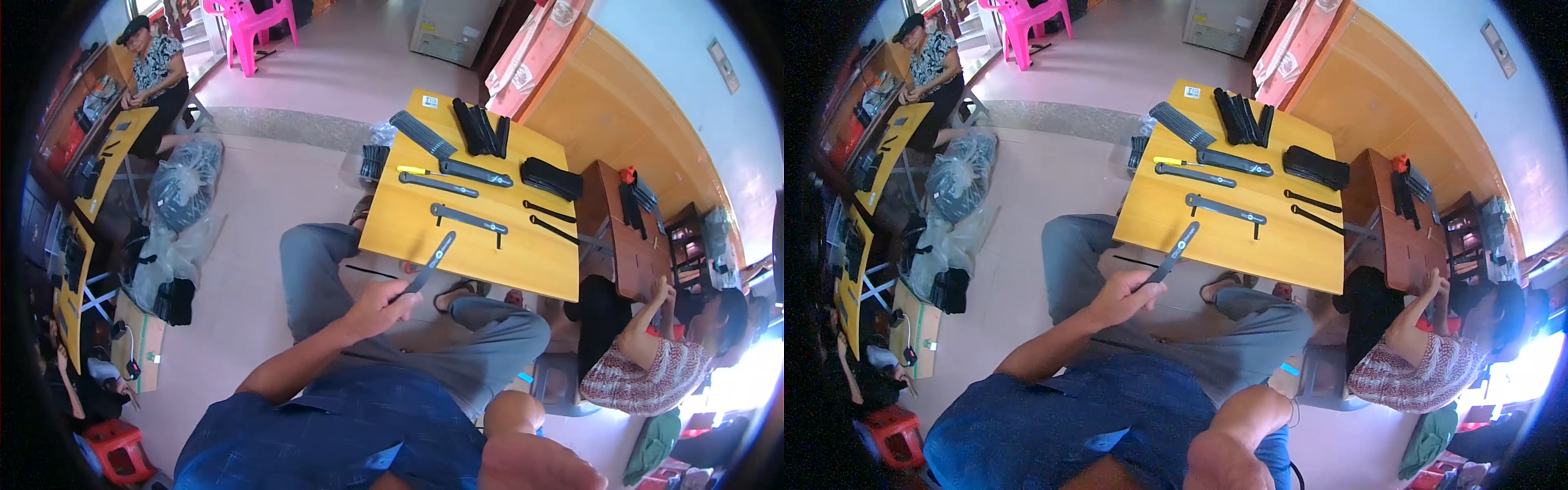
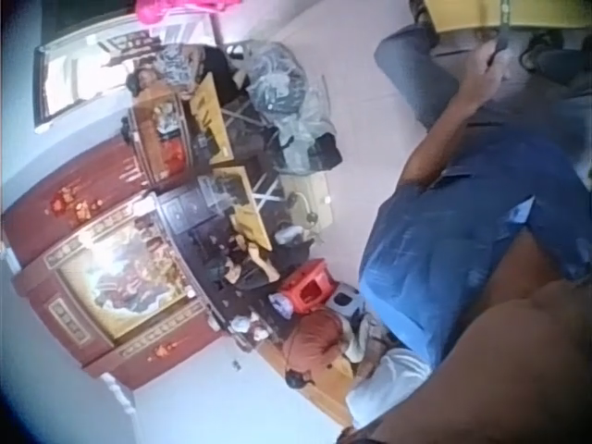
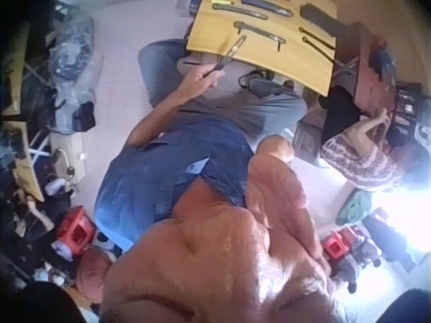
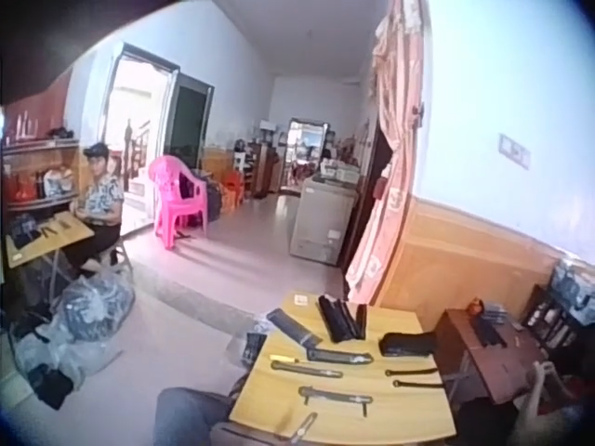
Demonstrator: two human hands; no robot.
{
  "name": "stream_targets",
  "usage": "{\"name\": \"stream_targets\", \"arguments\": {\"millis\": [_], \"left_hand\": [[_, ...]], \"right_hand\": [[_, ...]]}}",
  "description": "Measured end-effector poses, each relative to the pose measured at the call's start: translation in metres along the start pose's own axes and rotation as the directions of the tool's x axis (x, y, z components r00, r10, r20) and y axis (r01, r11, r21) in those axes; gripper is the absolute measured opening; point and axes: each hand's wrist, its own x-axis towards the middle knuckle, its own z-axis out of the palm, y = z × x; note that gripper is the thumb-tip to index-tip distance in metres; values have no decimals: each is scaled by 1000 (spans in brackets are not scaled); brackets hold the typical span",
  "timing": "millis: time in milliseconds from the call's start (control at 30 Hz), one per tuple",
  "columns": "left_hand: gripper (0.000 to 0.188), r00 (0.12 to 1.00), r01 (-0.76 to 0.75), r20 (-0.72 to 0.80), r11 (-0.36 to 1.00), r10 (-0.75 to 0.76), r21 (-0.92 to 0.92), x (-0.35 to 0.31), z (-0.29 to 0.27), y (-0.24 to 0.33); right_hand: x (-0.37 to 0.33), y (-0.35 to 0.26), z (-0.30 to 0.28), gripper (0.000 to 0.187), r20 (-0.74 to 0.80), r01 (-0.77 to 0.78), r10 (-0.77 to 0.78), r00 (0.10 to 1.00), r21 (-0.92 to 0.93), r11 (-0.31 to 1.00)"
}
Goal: Assembling plastic buckles and adjustment sliders onto black fabric straps for soft goods.
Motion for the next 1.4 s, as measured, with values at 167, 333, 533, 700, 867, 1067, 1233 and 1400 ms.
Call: {"name": "stream_targets", "arguments": {"millis": [167,333,533,700,867,1067,1233,1400], "left_hand": [[24,998,-25,-55,999,23,-28,-6,-8,-13],[32,990,-73,135,975,46,209,15,-17,-1],[31,928,-126,369,975,51,183,24,-28,14],[29,903,-38,430,992,-17,119,23,-30,11],[28,907,17,420,998,-42,63,17,-30,6],[28,951,231,252,953,-178,-196,16,-54,7],[23,974,212,136,943,-182,-257,13,-56,-6],[15,984,161,-27,953,-173,-255,21,-49,-12]], "right_hand": [[-30,3,44,41,264,-11,-467,844,879,477],[-74,-58,100,31,368,-555,-663,652,827,-87],[-108,-83,101,27,143,-331,-863,485,943,-30],[-127,-87,104,14,185,-468,-915,358,884,-4],[-143,-92,115,10,207,-625,-930,303,780,-30],[-161,-86,135,8,386,-822,-892,234,569,30],[-179,-87,146,11,457,-914,-878,145,401,58],[-186,-89,154,13,459,-926,-878,135,374,53]]}}
